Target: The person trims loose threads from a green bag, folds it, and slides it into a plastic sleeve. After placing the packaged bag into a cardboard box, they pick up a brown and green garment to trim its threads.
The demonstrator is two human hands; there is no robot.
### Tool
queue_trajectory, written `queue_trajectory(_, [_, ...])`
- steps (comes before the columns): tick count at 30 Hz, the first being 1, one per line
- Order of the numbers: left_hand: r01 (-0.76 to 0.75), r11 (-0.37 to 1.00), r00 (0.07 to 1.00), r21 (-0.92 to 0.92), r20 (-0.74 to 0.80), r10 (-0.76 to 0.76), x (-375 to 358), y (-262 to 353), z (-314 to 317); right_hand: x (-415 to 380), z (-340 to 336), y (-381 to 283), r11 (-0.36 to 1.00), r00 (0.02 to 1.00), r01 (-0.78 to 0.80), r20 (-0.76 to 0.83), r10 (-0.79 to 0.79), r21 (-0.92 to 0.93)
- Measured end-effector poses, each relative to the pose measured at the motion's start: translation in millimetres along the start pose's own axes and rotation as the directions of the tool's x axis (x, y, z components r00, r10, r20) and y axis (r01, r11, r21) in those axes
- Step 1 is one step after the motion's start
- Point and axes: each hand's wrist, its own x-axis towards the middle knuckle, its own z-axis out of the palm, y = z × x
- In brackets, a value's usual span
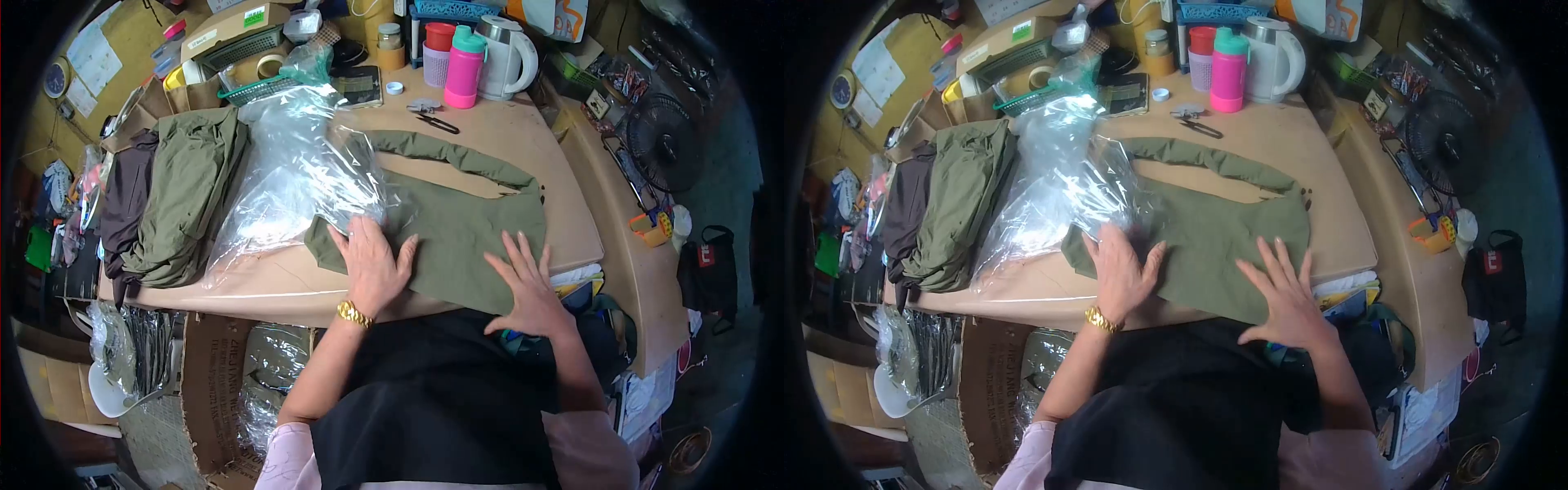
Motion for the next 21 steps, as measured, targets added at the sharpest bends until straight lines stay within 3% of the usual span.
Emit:
queue_trajectory(1, [0.004, 1.0, 1.0, 0.001, -0.001, -0.004, -0.8, -3.4, 0.0, -8.3, 7.9, 5.7, 0.998, 0.999, 0.02, -0.038, -0.023, -0.061])
queue_trajectory(3, [0.018, 0.996, 0.988, 0.083, 0.152, -0.031, -0.3, -8.0, -0.3, -15.9, 38.6, 32.8, 0.974, 0.973, 0.082, -0.193, -0.123, -0.211])
queue_trajectory(4, [0.016, 0.997, 0.988, 0.081, 0.154, -0.029, -3.4, -3.6, -3.6, -16.4, 49.6, 48.1, 0.975, 0.974, 0.079, -0.193, -0.12, -0.21])
queue_trajectory(6, [0.036, 0.991, 0.983, 0.127, 0.172, -0.058, -12.5, 8.1, -13.5, -14.1, 60.2, 68.5, 0.94, 0.843, 0.311, -0.416, -0.342, -0.141])
queue_trajectory(11, [-0.062, 0.997, 0.985, -0.043, 0.158, 0.068, 1.4, -6.3, 18.3, -5.5, 18.7, 53.7, 0.927, 0.727, 0.302, -0.575, -0.376, -0.224])
queue_trajectory(13, [-0.009, 0.999, 0.977, -0.042, 0.212, 0.017, 9.6, 7.5, 16.4, -0.7, 10.6, 46.2, 0.93, 0.666, 0.291, -0.65, -0.365, -0.225])
queue_trajectory(16, [0.024, 0.998, 0.954, -0.053, 0.301, -0.007, 2.2, 25.7, 16.2, -0.3, -29.9, 41.7, 0.935, 0.707, 0.28, -0.612, -0.354, -0.218])
queue_trajectory(18, [-0.116, 0.984, 0.956, -0.137, 0.253, 0.148, -14.9, 36.2, 20.3, 19.4, -79.0, 10.1, 0.897, 0.736, 0.315, -0.517, -0.437, -0.311])
queue_trajectory(20, [-0.11, 0.979, 0.928, -0.173, 0.336, 0.163, -25.6, 43.7, 13.2, 45.9, -107.4, -20.4, 0.873, 0.801, 0.336, -0.379, -0.463, -0.354])
queue_trajectory(21, [-0.045, 0.921, 0.922, -0.387, 0.339, 0.187, -26.4, 39.3, 7.5, 64.4, -117.0, -33.0, 0.863, 0.835, 0.353, -0.294, -0.464, -0.361])
